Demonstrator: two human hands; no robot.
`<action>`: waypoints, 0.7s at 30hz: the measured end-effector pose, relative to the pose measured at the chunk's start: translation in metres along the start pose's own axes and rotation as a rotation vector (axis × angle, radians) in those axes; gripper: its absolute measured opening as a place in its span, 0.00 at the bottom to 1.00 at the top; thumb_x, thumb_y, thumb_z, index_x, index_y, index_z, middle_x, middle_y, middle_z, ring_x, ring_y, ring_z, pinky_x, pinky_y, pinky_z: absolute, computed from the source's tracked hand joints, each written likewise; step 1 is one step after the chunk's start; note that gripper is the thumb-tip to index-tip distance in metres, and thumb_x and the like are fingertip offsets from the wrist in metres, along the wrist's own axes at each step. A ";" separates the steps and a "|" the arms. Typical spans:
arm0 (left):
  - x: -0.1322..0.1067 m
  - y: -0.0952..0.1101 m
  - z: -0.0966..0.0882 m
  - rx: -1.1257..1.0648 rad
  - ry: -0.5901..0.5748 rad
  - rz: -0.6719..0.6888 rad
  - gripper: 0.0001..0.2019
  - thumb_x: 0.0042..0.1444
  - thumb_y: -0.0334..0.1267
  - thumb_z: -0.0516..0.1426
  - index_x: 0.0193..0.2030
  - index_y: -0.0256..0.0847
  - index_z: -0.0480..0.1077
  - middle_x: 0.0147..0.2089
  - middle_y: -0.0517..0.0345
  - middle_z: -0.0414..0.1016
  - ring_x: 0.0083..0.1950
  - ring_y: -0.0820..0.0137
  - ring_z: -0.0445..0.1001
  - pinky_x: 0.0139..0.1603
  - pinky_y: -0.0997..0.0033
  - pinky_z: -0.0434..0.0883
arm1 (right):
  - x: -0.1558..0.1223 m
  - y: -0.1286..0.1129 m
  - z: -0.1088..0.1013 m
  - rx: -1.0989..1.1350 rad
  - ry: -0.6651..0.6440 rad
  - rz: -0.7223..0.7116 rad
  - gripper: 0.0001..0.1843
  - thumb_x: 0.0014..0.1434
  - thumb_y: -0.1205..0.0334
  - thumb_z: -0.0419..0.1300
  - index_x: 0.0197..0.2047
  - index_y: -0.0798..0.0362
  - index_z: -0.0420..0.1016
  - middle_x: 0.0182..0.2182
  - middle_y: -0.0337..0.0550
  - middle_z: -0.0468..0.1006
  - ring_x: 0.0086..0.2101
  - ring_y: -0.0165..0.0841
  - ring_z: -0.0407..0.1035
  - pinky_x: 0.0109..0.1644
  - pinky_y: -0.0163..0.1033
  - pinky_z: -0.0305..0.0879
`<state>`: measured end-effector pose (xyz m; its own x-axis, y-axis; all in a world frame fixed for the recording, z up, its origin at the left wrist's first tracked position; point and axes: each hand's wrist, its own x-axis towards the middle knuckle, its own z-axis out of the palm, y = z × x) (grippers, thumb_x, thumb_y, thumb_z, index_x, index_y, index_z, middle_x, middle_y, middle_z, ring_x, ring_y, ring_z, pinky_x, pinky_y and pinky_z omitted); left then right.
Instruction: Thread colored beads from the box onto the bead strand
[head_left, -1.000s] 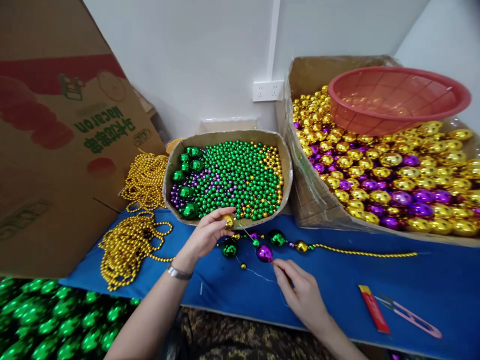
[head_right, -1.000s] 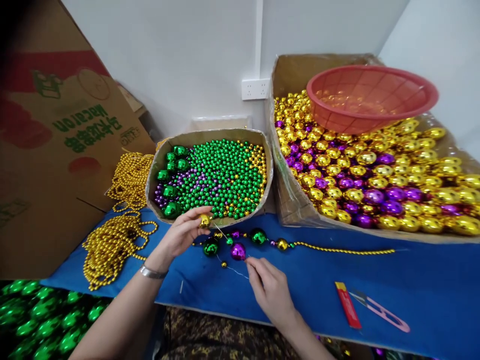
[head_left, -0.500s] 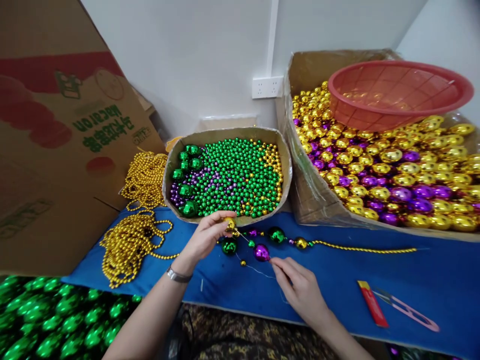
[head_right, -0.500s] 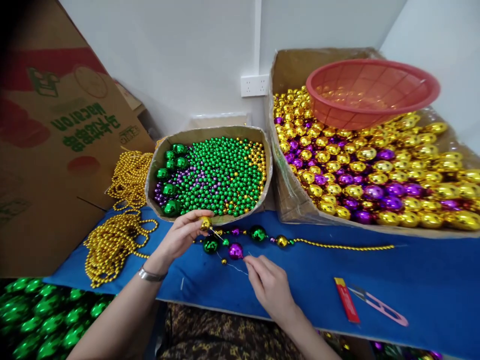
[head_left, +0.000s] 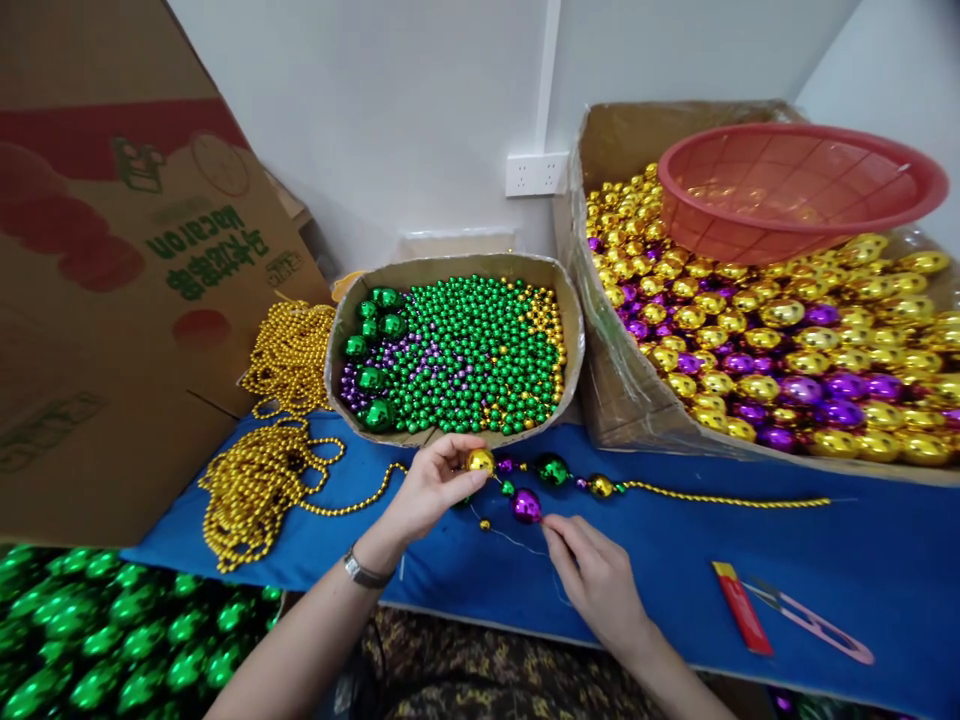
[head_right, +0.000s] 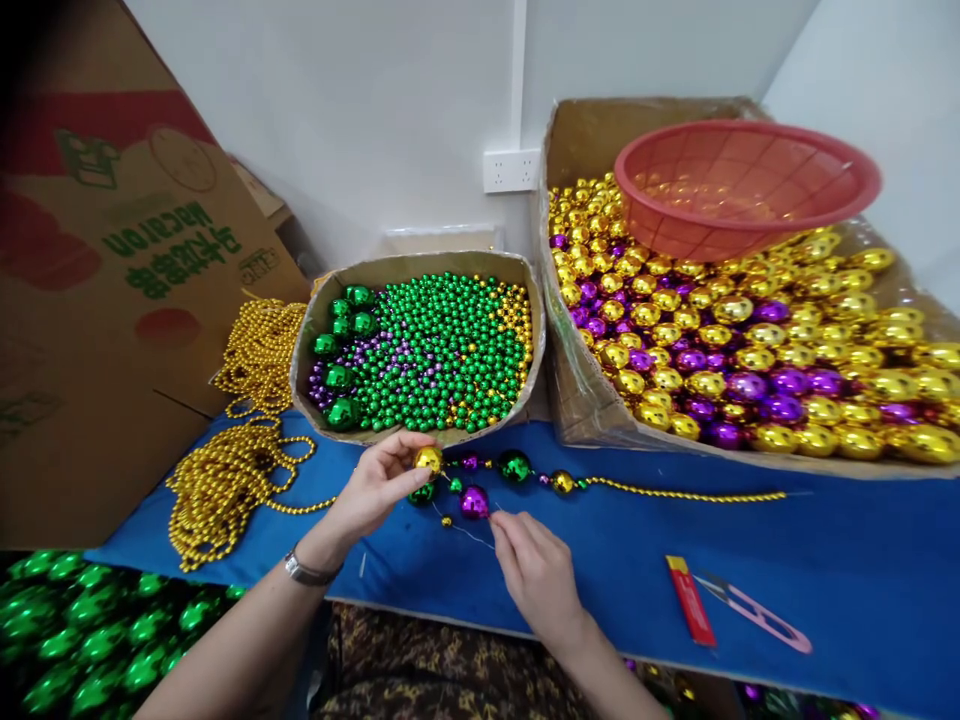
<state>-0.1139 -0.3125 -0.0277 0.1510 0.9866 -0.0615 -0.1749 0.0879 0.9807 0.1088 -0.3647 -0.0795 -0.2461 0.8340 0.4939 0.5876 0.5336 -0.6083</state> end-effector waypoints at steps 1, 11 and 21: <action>-0.001 0.000 0.000 0.010 -0.001 0.006 0.17 0.48 0.36 0.67 0.45 0.38 0.72 0.41 0.53 0.76 0.42 0.72 0.72 0.43 0.74 0.69 | -0.001 0.001 0.001 -0.017 0.011 -0.021 0.08 0.66 0.65 0.52 0.42 0.52 0.72 0.28 0.41 0.77 0.28 0.32 0.73 0.34 0.35 0.68; -0.004 -0.002 -0.002 -0.044 0.009 -0.036 0.18 0.48 0.36 0.67 0.46 0.37 0.73 0.40 0.54 0.75 0.40 0.73 0.72 0.42 0.75 0.70 | -0.004 -0.002 0.004 0.016 -0.007 0.004 0.07 0.66 0.66 0.51 0.41 0.52 0.70 0.29 0.41 0.76 0.28 0.31 0.72 0.33 0.34 0.66; -0.006 0.003 0.005 -0.197 0.008 -0.118 0.18 0.49 0.37 0.66 0.46 0.37 0.72 0.41 0.54 0.74 0.39 0.67 0.77 0.40 0.66 0.76 | -0.006 -0.005 0.008 0.120 -0.045 0.072 0.07 0.66 0.65 0.51 0.40 0.50 0.70 0.29 0.39 0.75 0.28 0.30 0.72 0.35 0.33 0.65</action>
<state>-0.1101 -0.3191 -0.0238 0.1740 0.9689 -0.1759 -0.3430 0.2270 0.9115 0.1014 -0.3710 -0.0842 -0.2424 0.8747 0.4198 0.5090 0.4830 -0.7125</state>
